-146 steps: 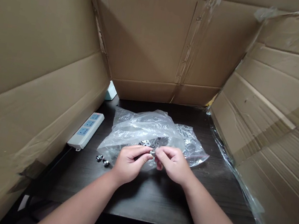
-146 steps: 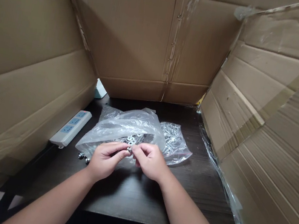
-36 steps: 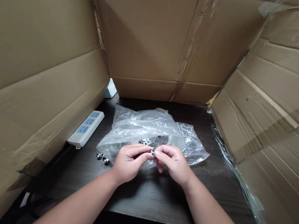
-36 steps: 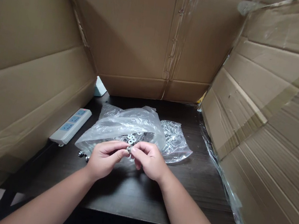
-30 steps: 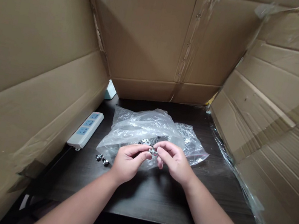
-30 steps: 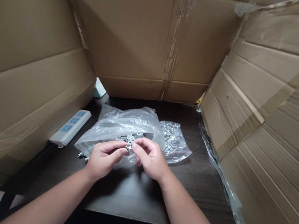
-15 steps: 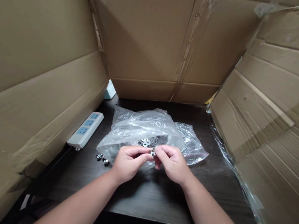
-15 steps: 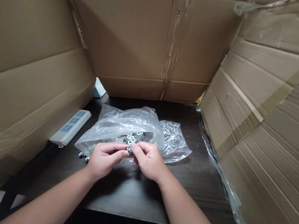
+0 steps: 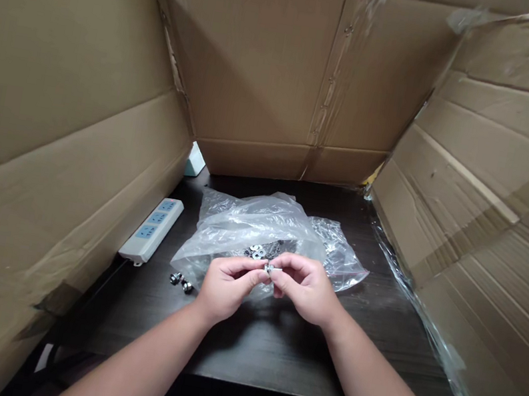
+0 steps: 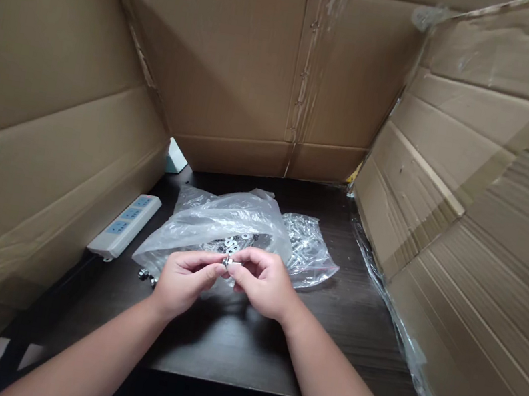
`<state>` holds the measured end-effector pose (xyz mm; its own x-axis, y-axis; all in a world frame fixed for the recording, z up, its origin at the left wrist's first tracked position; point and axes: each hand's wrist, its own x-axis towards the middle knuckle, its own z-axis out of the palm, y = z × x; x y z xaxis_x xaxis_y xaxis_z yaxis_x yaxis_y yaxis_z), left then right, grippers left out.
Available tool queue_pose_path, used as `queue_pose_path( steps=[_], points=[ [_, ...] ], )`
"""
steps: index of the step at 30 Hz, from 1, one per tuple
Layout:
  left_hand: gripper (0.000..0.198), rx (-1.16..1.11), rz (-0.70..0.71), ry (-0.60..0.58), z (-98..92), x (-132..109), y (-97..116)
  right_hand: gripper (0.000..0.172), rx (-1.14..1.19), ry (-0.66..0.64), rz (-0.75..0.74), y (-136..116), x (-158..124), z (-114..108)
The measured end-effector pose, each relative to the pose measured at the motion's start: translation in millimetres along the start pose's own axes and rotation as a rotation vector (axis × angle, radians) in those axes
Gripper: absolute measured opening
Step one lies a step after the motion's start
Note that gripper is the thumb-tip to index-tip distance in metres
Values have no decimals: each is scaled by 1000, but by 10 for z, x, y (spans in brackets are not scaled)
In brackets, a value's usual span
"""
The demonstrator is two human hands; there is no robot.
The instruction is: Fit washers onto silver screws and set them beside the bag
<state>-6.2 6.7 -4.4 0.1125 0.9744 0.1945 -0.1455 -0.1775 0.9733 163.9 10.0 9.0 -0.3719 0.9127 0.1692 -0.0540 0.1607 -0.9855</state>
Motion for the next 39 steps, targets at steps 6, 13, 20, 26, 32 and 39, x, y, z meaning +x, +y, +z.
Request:
queue_pose_path(
  steps=[6,13,20,26,32,39],
  points=[
    [16,21,-14,15,15,4,23,24,-80,19,11,-24,12,-3],
    [17,6,-9,37,21,-3,27,22,143,22,40,21,4,-13],
    [15,23,17,15,26,-11,43,20,25,-27,13,-22,-6,-3],
    [16,41,12,26,23,-10,43,29,-50,-24,31,-23,11,-8],
    [17,33,11,27,12,-11,18,23,106,4,12,9,-3,-14],
    [17,59,25,8,27,-20,46,19,-60,-7,-14,-32,-23,1]
  ],
)
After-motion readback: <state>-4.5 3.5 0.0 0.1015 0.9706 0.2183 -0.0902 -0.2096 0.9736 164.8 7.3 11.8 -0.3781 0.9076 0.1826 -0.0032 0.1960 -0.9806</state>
